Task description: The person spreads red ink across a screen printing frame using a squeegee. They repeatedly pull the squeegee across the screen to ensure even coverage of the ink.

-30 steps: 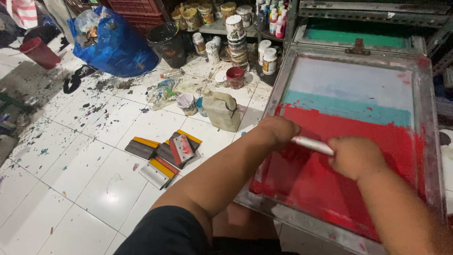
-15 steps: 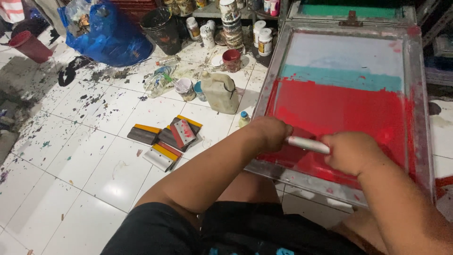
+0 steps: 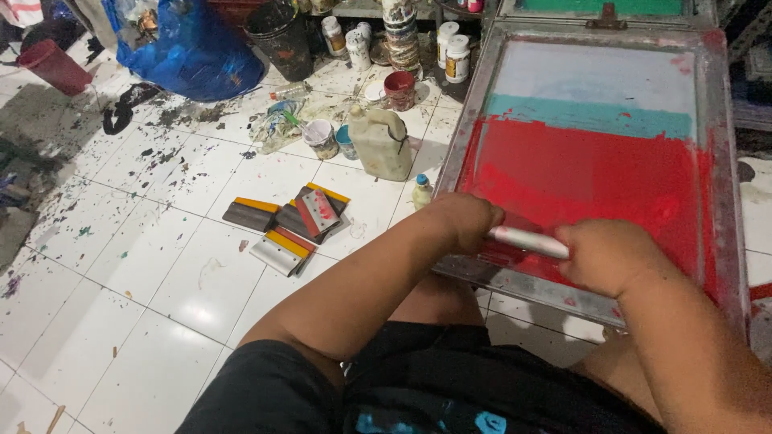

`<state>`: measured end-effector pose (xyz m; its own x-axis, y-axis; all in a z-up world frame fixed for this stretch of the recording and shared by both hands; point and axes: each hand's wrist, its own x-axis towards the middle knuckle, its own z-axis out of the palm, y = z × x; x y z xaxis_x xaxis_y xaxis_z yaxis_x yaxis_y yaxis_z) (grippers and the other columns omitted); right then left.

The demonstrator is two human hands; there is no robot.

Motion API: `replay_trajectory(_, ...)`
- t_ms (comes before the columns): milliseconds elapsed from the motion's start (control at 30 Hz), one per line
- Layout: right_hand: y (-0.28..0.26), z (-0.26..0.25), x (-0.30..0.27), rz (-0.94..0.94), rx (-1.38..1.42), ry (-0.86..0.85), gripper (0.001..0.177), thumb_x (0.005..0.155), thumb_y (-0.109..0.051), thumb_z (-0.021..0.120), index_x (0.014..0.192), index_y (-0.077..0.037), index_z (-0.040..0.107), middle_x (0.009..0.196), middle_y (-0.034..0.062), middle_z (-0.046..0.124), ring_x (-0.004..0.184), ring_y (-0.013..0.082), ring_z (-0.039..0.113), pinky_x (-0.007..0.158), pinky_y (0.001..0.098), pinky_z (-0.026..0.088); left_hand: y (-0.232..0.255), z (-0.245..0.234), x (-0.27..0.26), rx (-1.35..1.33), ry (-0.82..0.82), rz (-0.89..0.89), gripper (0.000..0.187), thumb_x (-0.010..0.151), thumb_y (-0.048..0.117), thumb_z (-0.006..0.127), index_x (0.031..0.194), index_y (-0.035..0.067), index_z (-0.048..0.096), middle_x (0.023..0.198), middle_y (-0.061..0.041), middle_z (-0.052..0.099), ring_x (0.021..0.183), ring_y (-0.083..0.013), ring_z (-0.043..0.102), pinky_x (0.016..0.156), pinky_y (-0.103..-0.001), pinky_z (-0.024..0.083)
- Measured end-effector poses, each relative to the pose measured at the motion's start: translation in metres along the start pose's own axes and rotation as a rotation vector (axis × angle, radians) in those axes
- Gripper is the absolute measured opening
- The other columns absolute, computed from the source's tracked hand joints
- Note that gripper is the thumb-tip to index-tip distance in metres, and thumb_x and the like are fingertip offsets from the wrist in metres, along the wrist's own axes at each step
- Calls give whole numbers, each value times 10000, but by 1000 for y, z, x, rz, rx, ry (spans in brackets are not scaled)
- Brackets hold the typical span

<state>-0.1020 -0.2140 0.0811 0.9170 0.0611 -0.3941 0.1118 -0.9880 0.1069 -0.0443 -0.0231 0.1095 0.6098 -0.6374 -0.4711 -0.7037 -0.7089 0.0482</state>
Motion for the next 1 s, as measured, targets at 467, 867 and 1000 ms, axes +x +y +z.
replay_trajectory(467,5,7,-4,83,64,-8,200,683,-399,595,868,-327,606,800,-12,665,779,224,640,647,367,469,-2,-7,-5,-33,-28,13,286,771,316,523,1049,262,556,924,-5,629,858,-230,595,654,-380,478)
replay_trajectory(867,28,1,12,110,85,655,457,628,-342,604,1082,-301,635,1130,-37,621,977,305,586,712,428,530,-17,-32,26,8,305,-12,296,805,117,428,1029,272,545,1040,19,591,978,-241,520,782,-417,403)
replay_trajectory(1000,26,-7,39,251,76,585,451,663,-332,583,1110,-277,598,1042,8,618,933,303,588,553,486,529,-37,-25,66,51,443,-12,329,785,75,467,1036,272,547,1056,48,593,967,-239,495,738,-407,418)
